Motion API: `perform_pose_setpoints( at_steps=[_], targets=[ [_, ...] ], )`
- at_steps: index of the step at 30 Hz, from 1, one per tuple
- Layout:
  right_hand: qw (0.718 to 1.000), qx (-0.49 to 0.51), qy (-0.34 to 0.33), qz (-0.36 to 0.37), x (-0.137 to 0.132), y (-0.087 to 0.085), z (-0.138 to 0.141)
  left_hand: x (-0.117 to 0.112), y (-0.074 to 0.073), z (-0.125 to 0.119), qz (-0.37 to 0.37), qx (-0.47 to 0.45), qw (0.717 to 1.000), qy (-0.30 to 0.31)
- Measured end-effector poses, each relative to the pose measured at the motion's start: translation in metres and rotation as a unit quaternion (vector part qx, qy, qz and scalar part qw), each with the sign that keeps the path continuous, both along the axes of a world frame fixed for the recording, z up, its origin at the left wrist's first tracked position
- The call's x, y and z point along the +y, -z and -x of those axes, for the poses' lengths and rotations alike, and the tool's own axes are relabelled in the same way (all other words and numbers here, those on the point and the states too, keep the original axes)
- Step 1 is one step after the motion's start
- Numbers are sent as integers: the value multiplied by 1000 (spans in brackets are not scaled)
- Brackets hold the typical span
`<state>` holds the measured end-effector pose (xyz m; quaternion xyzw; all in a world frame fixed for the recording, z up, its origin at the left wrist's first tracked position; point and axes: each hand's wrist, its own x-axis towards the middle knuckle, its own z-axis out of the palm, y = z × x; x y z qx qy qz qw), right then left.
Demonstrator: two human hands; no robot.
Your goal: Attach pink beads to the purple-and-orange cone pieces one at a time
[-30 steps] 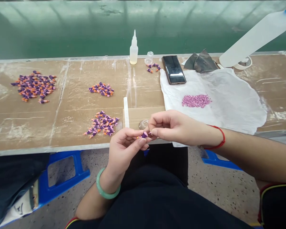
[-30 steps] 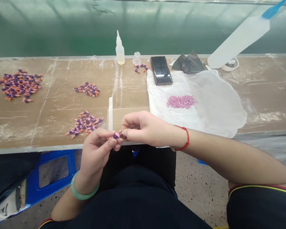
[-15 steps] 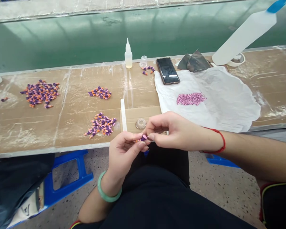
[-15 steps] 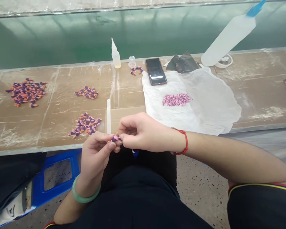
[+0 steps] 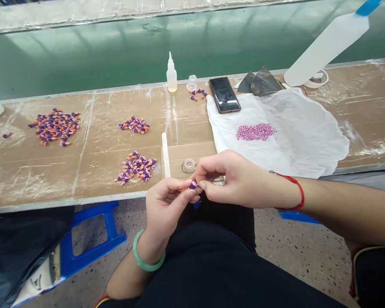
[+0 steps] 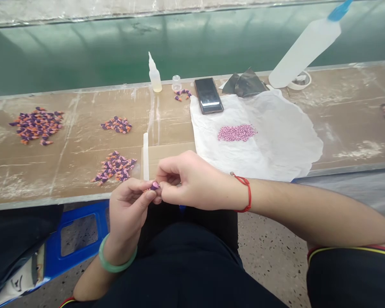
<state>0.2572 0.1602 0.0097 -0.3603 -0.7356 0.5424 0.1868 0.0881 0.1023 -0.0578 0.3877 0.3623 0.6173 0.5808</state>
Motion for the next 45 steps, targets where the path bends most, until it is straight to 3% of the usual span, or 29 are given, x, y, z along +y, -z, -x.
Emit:
perform_pose_setpoints(
  at_steps=[15,20,25,28,30,34,38,41,45],
  targets=[
    [991,-7,10,-134,-4,7,0,4,-1,5,-11,26,999,28],
    [987,-22,-5,-161,-3,8,-6,4,1,10,-67,107,992,17],
    [976,-22,25,-215,-2,0,-22,8,-1,17,-250,281,926,-33],
    [973,-32,41,-226,1,1,-29,13,-2,17,-332,309,890,-43],
    [972,-28,38,-230,4,4,-31,18,-4,18,-346,318,882,-42],
    [971,-18,61,-230,10,14,-36,29,-6,36,-289,422,858,-40],
    [969,-43,96,-221,20,23,-47,44,-10,81,-164,586,794,2],
    [968,-63,118,-214,28,30,-56,60,-14,116,-90,627,773,42],
    [969,-66,129,-201,33,36,-62,99,-13,142,-31,647,761,-26]
  ],
)
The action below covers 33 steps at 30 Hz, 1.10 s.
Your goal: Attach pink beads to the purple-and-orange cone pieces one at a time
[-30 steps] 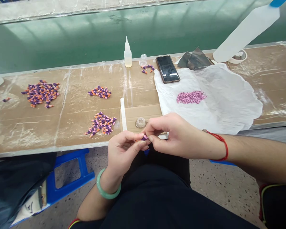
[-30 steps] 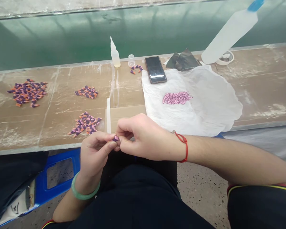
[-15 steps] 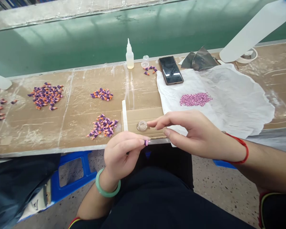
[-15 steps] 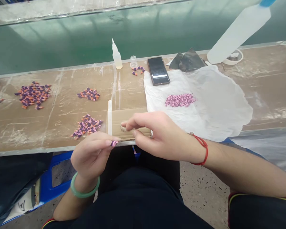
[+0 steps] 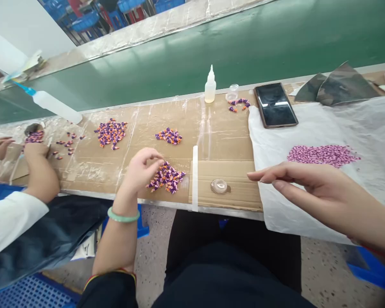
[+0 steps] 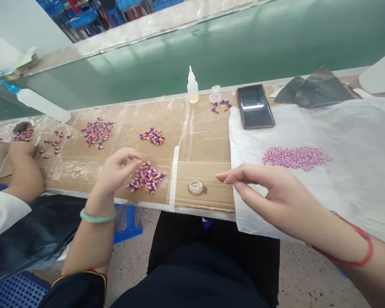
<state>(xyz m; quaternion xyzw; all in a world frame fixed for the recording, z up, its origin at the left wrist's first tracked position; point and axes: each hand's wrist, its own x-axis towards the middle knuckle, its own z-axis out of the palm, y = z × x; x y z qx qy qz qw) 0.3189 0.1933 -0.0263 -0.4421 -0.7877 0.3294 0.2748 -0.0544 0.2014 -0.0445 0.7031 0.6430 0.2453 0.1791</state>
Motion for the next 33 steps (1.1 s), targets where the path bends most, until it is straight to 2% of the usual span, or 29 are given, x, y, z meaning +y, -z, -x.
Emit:
perform_pose_setpoints(
  at_steps=[3,6,10,19,27,30,33],
  targets=[
    [1000,-2,12,-2,0,2,-2,37,5,5,-11,50,997,-51],
    [1000,-5,24,-2,-1,2,-5,65,10,2,-9,73,997,-32],
    [999,3,43,-4,-4,3,-10,78,15,-4,-7,101,995,13],
    [999,4,52,3,-5,3,-10,64,17,-12,33,139,989,34],
    [998,8,64,18,-8,3,-17,53,10,-22,31,112,992,49],
    [995,10,97,29,-12,2,-27,40,4,-29,17,52,997,59],
    [988,29,152,24,-15,-2,-37,22,-1,-41,0,-82,996,21]
  ],
)
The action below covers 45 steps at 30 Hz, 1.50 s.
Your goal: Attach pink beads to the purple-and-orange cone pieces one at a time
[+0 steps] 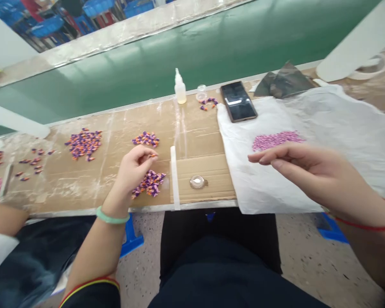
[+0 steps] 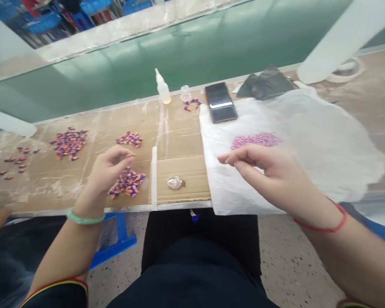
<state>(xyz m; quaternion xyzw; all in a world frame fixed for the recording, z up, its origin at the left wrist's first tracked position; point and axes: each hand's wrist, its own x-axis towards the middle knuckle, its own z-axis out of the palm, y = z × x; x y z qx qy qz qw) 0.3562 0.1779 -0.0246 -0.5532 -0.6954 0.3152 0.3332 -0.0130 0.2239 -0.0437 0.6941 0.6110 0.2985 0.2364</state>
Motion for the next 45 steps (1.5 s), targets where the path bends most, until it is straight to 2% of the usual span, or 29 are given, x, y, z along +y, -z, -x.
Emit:
perform_pose_setpoints(
  at_steps=[3,5,6,7,10,15,21,28,34,37,39,45],
  targets=[
    [997,32,54,-32,0,0,-13,-17,-5,-13,26,-139,986,-91],
    [995,16,84,-43,3,5,-24,-26,-7,-19,57,-217,967,-123],
    [994,-15,97,-51,6,10,-30,-30,-8,-22,83,-245,958,-121],
    [991,-52,102,-62,8,16,-36,-33,-8,-24,116,-266,951,-108],
    [982,-154,53,-95,18,35,-48,-43,-6,-31,188,-292,936,-50],
    [968,-222,-9,-116,38,57,-43,-60,6,-46,155,-282,947,-23],
    [957,-266,-27,-109,55,62,-31,-77,14,-55,136,-302,943,30],
    [947,-301,-37,-110,61,68,-27,-90,21,-63,137,-314,935,93],
    [930,-340,-58,-128,63,74,-22,-92,20,-74,142,-311,933,108],
    [928,-339,-64,-141,56,72,-20,-88,15,-84,138,-305,936,109],
    [930,-326,-78,-149,47,65,-16,-84,11,-94,135,-298,938,114],
    [939,-193,-185,-215,9,24,12,-65,2,-132,156,-286,934,145]
  ],
)
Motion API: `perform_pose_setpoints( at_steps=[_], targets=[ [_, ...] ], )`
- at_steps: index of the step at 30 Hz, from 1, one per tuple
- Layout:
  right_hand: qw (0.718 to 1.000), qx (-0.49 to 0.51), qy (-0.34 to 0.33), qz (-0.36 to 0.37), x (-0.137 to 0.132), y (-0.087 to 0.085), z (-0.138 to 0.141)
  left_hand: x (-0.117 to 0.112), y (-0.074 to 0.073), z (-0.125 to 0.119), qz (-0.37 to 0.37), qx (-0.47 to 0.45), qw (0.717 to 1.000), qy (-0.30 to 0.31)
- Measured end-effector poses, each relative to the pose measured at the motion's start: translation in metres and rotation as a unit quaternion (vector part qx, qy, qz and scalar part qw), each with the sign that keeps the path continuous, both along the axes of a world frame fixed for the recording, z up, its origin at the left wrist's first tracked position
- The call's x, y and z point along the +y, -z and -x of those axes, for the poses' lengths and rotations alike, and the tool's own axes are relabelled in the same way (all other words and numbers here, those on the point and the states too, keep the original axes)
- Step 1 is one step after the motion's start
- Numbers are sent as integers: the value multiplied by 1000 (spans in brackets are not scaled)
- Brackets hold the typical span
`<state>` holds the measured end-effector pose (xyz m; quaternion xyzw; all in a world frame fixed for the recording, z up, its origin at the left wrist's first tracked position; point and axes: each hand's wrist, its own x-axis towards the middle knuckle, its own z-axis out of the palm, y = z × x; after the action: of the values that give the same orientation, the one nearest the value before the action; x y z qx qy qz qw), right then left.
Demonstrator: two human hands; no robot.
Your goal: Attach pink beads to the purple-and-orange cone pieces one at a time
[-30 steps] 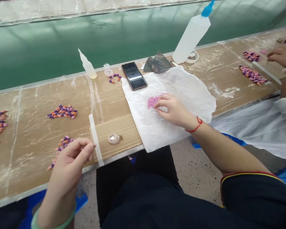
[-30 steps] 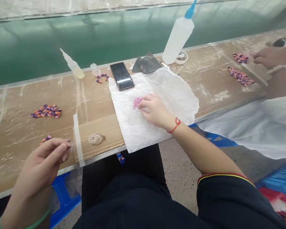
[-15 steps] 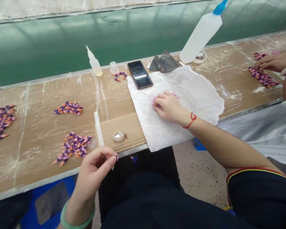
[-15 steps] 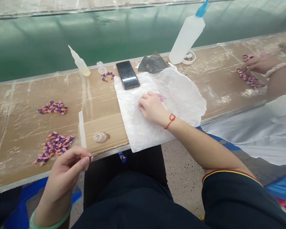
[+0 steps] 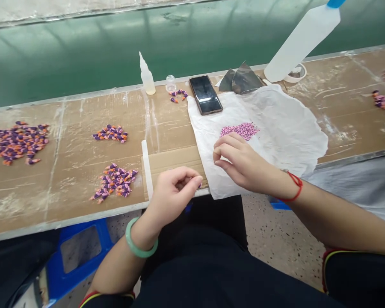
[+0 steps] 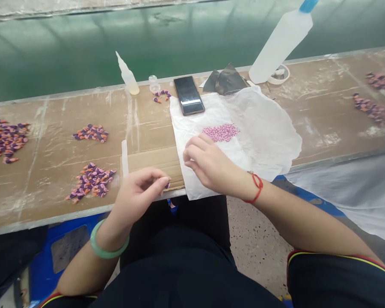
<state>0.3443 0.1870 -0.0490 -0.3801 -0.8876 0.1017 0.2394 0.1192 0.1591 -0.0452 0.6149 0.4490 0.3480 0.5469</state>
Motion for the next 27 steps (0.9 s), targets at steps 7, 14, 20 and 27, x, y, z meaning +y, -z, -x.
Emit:
perform_pose_setpoints(
  at_steps=[7,14,20,27],
  targets=[
    [997,-11,-70,-12,-19,-21,21,0,0,-12,4,-8,1000,21],
    [996,-15,-81,-41,-25,-34,29,-13,-17,-3,-11,24,999,28],
    [993,-49,-99,-39,-36,-38,33,-24,-14,-4,5,-7,1000,27],
    [996,-8,-85,34,-51,-24,35,-46,12,-10,61,-71,995,-27]
  ],
)
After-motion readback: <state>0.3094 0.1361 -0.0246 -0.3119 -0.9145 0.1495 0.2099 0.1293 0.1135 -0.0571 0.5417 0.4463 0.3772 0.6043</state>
